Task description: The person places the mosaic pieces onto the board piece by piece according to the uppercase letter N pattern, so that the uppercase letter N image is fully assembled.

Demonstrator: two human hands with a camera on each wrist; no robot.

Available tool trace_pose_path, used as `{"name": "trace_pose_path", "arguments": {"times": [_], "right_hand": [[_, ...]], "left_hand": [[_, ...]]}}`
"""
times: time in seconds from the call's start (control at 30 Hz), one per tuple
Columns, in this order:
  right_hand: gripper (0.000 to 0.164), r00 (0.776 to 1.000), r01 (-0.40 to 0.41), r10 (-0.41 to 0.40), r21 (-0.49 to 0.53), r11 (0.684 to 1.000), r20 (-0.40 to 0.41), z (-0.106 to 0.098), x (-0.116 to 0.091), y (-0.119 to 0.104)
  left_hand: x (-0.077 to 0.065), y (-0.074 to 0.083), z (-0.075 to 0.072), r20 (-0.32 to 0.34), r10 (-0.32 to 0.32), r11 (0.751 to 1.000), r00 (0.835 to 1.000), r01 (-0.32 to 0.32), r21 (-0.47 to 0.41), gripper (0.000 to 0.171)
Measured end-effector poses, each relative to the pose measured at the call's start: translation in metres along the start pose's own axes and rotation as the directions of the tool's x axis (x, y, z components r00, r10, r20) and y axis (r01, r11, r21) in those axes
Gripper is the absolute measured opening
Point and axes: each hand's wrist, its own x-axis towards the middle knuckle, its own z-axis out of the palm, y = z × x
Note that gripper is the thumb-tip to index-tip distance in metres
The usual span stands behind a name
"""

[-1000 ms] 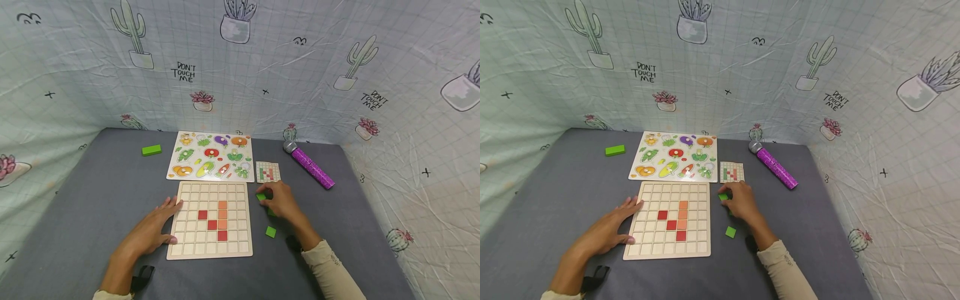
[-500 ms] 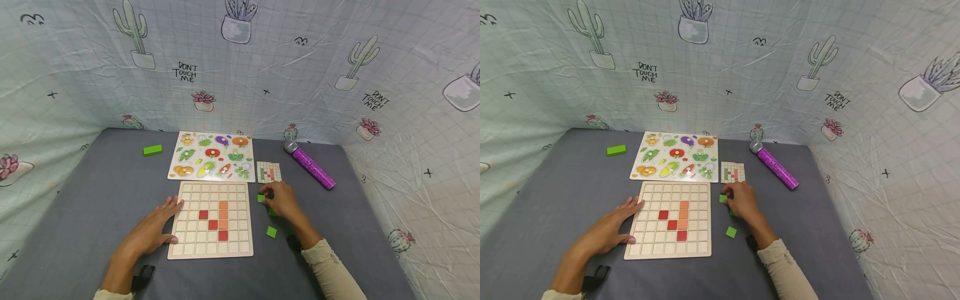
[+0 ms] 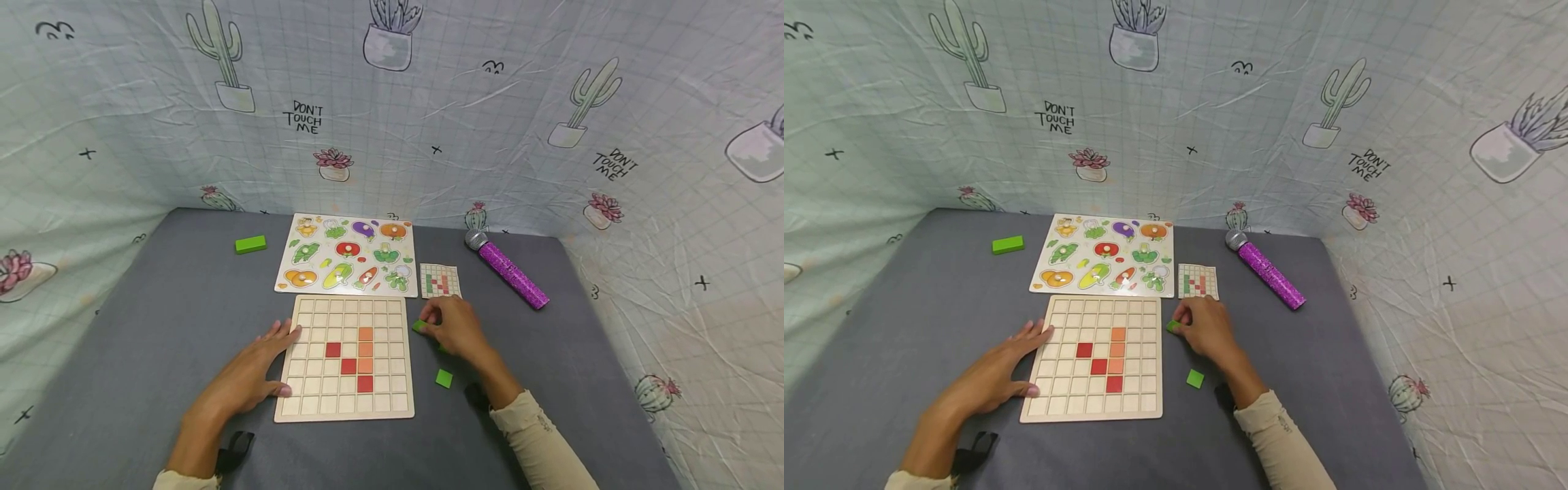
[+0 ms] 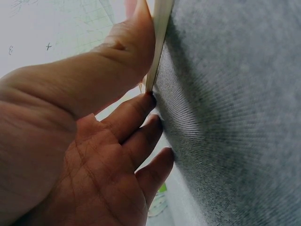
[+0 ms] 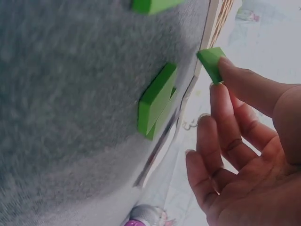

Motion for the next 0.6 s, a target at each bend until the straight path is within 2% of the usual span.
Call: {"name": "trace_pose_path", "arguments": {"times": [0.27, 0.6], "right_hand": [[0.019, 0.997, 0.064, -0.061, 0.083, 0.994, -0.040, 0.005, -0.004, -0.015], [0.016, 0.993, 0.117, -0.114, 0.103, 0.988, -0.039, 0.014, -0.005, -0.038]], "left_hand": [[0.000, 0.000, 0.001, -0.006, 0.017, 1.000, 1.000, -0.017, 0.008, 0.106], [0.000, 0.001, 0.001, -0.009, 0.013, 1.000, 1.000, -0.013, 0.023, 0.107]]}}
